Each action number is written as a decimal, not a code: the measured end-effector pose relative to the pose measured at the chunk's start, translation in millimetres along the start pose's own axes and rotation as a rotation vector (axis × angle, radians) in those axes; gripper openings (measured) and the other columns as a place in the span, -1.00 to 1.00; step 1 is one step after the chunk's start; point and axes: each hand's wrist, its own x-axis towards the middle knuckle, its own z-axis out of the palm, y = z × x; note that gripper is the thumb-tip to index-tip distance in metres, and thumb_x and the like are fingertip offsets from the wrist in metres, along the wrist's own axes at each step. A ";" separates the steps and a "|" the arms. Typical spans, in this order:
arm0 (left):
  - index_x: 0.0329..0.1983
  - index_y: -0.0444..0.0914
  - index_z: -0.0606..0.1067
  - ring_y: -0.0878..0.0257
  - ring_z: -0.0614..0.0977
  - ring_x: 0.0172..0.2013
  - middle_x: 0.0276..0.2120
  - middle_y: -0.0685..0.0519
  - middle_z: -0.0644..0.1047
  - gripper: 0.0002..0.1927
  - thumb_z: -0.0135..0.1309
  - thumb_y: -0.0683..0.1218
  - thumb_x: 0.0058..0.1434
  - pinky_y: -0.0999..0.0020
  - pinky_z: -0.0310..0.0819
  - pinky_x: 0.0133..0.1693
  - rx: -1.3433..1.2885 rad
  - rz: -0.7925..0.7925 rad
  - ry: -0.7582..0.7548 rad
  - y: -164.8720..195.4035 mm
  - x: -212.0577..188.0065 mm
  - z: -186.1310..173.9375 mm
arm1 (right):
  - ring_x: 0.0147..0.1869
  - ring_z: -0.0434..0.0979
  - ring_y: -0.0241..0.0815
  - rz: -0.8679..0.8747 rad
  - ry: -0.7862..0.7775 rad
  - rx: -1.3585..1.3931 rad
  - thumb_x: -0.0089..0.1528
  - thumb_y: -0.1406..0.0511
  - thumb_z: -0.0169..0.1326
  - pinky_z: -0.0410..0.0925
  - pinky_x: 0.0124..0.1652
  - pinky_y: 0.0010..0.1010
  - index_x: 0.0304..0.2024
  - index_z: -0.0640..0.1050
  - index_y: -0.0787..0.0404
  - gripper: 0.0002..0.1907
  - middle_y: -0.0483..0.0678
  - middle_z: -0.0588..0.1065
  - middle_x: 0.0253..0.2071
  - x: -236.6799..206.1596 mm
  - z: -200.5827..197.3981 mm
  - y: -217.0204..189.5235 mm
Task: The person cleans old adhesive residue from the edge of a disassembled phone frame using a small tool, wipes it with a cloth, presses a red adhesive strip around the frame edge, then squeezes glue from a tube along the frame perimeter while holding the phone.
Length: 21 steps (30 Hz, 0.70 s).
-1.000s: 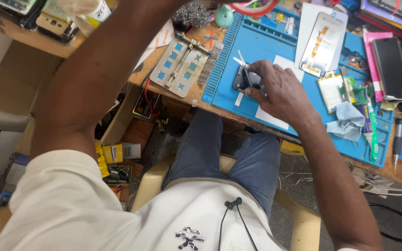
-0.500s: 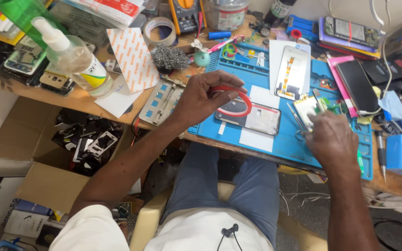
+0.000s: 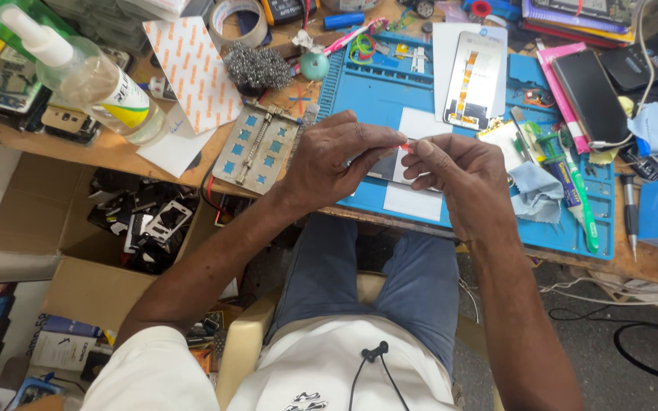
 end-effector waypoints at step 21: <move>-0.10 -0.16 0.56 0.17 0.66 -0.21 -0.33 0.08 0.60 -0.90 0.09 -0.12 0.35 0.21 0.60 -0.23 0.540 0.359 -0.646 -25.5 20.1 -41.4 | -0.41 0.45 -0.30 0.083 0.043 -0.927 0.36 0.23 0.17 0.33 -0.41 -0.39 -0.16 0.62 0.35 -0.74 -0.01 0.56 -0.44 -5.2 -51.1 9.2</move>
